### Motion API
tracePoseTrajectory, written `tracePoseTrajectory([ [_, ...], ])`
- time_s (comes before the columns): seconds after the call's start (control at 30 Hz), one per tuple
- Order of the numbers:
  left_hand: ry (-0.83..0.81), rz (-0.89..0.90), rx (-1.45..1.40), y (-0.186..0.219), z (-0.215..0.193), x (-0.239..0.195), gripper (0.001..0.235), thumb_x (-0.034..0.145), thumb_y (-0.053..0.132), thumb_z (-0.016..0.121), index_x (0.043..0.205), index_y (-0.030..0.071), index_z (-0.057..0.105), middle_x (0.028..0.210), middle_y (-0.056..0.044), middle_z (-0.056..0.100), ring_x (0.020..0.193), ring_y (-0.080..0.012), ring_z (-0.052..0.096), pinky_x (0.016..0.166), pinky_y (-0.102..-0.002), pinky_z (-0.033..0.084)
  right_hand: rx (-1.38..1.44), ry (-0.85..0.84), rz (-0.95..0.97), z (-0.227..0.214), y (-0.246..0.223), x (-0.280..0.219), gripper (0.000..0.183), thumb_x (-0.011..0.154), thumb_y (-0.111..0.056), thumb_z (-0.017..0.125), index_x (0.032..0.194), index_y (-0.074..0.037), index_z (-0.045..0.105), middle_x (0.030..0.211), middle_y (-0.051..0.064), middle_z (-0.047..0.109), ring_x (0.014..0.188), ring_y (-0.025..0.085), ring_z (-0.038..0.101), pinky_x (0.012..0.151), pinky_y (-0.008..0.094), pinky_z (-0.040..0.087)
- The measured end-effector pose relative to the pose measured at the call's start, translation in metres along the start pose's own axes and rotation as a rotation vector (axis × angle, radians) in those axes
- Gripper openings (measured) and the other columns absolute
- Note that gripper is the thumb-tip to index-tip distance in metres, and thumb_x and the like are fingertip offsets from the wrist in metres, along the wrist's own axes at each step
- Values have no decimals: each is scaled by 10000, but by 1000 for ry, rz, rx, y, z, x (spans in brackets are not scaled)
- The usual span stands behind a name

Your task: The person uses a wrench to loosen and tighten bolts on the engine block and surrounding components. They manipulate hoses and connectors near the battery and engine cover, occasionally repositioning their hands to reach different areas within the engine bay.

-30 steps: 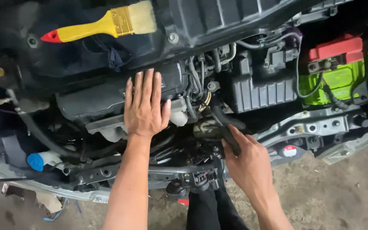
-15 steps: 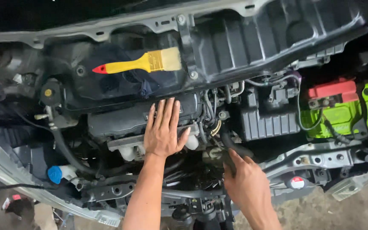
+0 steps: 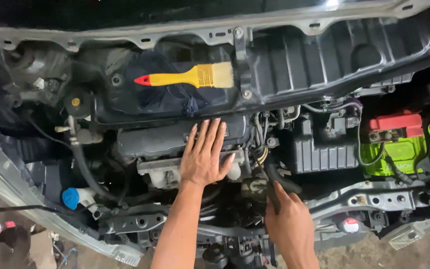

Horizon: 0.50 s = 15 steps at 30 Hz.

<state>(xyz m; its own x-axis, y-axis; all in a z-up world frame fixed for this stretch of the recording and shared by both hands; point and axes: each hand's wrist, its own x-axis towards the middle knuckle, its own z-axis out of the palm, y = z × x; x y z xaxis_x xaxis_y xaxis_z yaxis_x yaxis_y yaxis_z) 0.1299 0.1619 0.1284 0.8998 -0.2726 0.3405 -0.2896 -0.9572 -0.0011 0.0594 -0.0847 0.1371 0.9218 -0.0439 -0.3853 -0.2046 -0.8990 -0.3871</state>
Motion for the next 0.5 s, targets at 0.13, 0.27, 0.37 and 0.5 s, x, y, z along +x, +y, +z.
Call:
tracePoseTrajectory([
  [0.13,9,4,-11,-1,4,-1,736,1018,512,427,1580,37,395,1618,-157,432,1493,-363,427,1254,-538,299,-50,-148,-31,-57,-36,12,559,900,-269,600,1457,-271,557,877,198,669,790,477,710,657,615,566],
  [0.27,-5,-6,11,-1,6,-2,749,1037,543,416,1601,55,353,1643,-138,399,1516,-345,407,1267,-533,293,-137,-302,-40,-94,-53,31,468,951,-124,552,1417,-174,571,926,164,767,626,309,720,504,378,633],
  [0.37,-8,-4,2,-1,6,-2,750,1035,539,419,1602,53,346,1647,-142,390,1523,-344,394,1272,-537,286,-144,-303,-33,-97,-54,38,519,913,-204,561,1429,-247,593,890,176,768,737,410,713,634,506,571],
  [0.5,16,-3,-6,-2,5,-1,738,1032,534,414,1589,52,380,1630,-142,419,1505,-346,418,1259,-538,299,60,-294,52,-84,-52,28,453,956,-177,580,1406,-137,608,1015,177,787,685,312,788,599,418,676],
])
